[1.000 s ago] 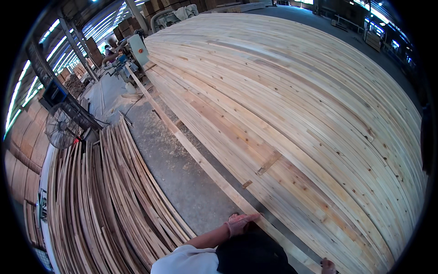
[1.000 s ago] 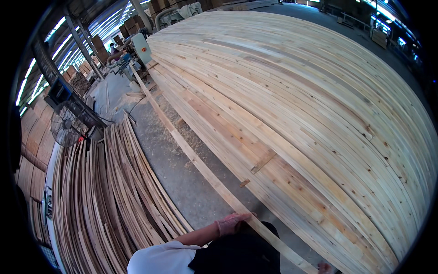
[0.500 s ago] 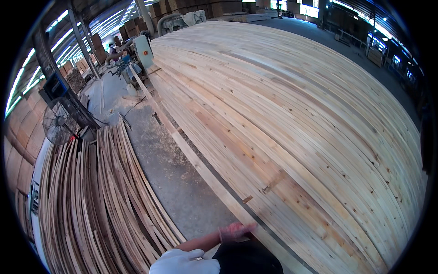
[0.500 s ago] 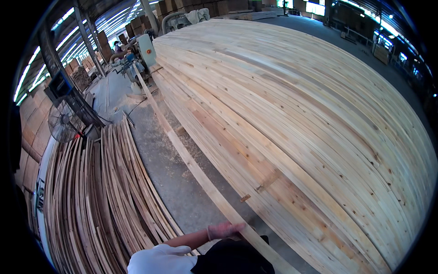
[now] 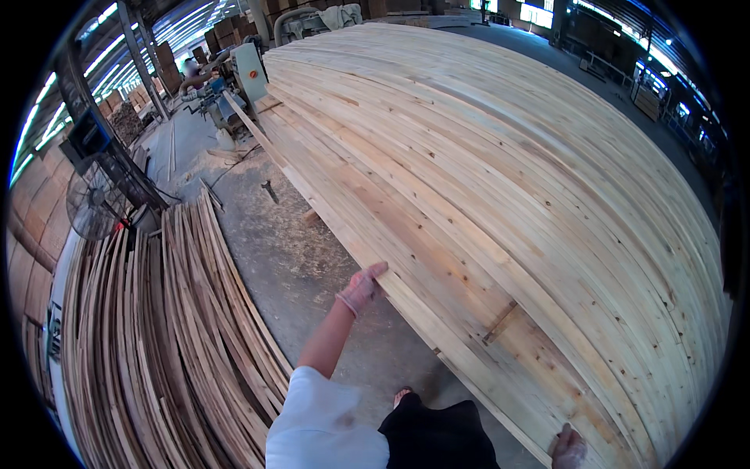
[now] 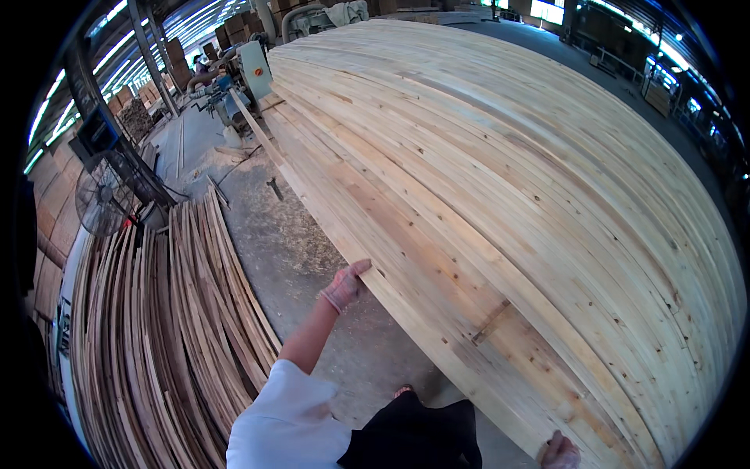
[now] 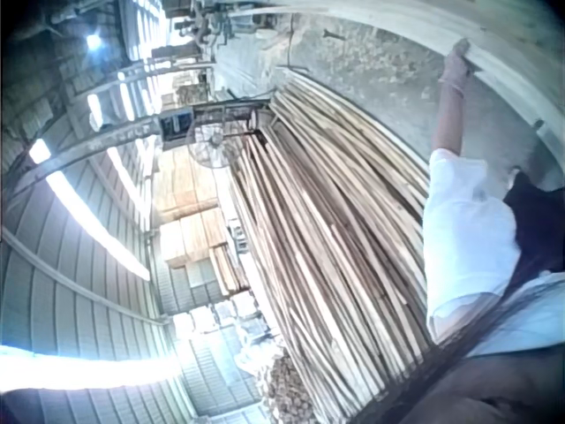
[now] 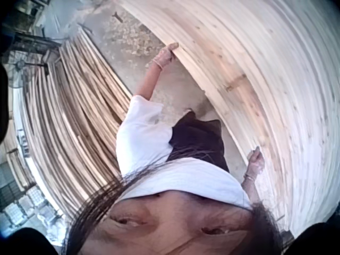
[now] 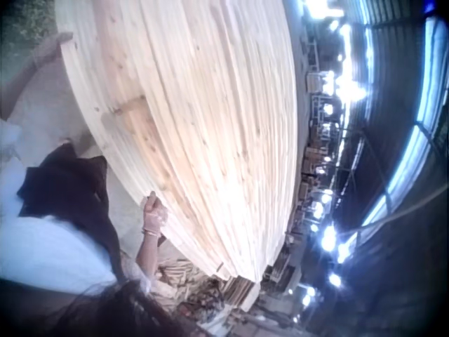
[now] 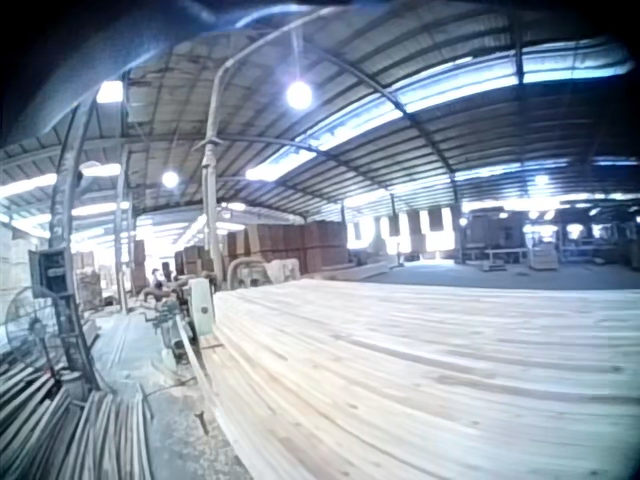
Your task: The person sorts through a stack of thin wood strips, picking them up one at a time by hand and placing them into a separate pile.
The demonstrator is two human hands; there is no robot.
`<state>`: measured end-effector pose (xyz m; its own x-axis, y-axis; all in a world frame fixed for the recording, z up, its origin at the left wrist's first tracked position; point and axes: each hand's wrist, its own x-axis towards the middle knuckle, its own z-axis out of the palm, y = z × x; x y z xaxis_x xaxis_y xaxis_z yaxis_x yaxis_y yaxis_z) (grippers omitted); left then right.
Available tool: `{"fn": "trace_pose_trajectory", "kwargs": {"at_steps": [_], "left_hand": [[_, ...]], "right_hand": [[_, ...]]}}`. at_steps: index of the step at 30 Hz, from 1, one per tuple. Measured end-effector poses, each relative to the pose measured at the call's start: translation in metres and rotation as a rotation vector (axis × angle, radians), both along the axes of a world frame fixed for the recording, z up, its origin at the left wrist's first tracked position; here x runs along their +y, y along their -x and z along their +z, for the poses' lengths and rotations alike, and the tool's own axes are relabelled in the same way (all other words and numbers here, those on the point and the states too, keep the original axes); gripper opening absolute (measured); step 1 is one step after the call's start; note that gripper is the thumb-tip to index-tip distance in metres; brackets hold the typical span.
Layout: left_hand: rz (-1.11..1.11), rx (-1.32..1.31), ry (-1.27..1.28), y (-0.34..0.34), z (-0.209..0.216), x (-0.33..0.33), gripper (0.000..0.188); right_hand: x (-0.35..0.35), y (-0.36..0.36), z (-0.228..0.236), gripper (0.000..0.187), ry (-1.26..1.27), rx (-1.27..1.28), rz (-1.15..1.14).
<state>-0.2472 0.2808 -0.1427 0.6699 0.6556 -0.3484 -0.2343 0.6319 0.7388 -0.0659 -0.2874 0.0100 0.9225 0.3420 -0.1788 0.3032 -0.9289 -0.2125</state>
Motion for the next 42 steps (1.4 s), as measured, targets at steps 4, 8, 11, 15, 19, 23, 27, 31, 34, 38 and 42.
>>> {"fn": "trace_pose_trajectory", "kwargs": {"at_steps": [4, 8, 11, 15, 19, 23, 27, 31, 34, 38, 42], "left_hand": [[0.197, 0.036, 0.119, 0.008, 0.015, 0.042, 0.053], [-0.278, -0.116, 0.069, 0.007, -0.012, -0.027, 0.058], [-0.795, -0.227, 0.087, 0.019, -0.058, -0.120, 0.065], [-1.137, -0.380, -0.003, -0.027, -0.015, -0.229, 0.067], [-1.079, 0.058, -0.591, -0.030, -0.081, -0.215, 0.058], [-0.771, 0.039, 0.298, 0.001, -0.081, -0.127, 0.051], [-0.518, 0.092, 0.150, 0.026, -0.069, -0.067, 0.052], [-0.280, -0.156, 0.303, 0.061, -0.105, 0.018, 0.044], [-0.297, -0.089, 0.272, 0.041, -0.091, 0.001, 0.043], [-0.556, -0.004, 0.227, 0.003, -0.021, -0.138, 0.050], [-0.748, 0.015, 0.628, -0.025, -0.070, -0.207, 0.040]], "right_hand": [[0.063, 0.000, -0.078, 0.047, -0.017, 0.051, 0.035], [0.148, 0.010, -0.072, 0.046, -0.105, 0.242, 0.114], [0.201, 0.017, -0.096, 0.044, -0.283, 0.252, 0.321], [0.242, 0.033, -0.080, 0.043, -0.469, 0.382, 0.553], [0.240, 0.034, -0.080, 0.043, -0.298, 0.198, 0.770], [0.174, 0.016, -0.077, 0.044, 0.043, 0.228, 0.581], [0.078, -0.002, -0.086, 0.052, 0.326, 0.382, 0.222], [0.049, 0.006, -0.081, 0.063, 0.064, 0.537, 0.092], [0.088, 0.017, -0.084, 0.065, -0.094, 0.591, 0.046], [0.165, 0.022, -0.112, 0.061, -0.162, 0.569, 0.245], [0.202, 0.033, -0.107, 0.053, -0.301, 0.313, 0.624]]}}
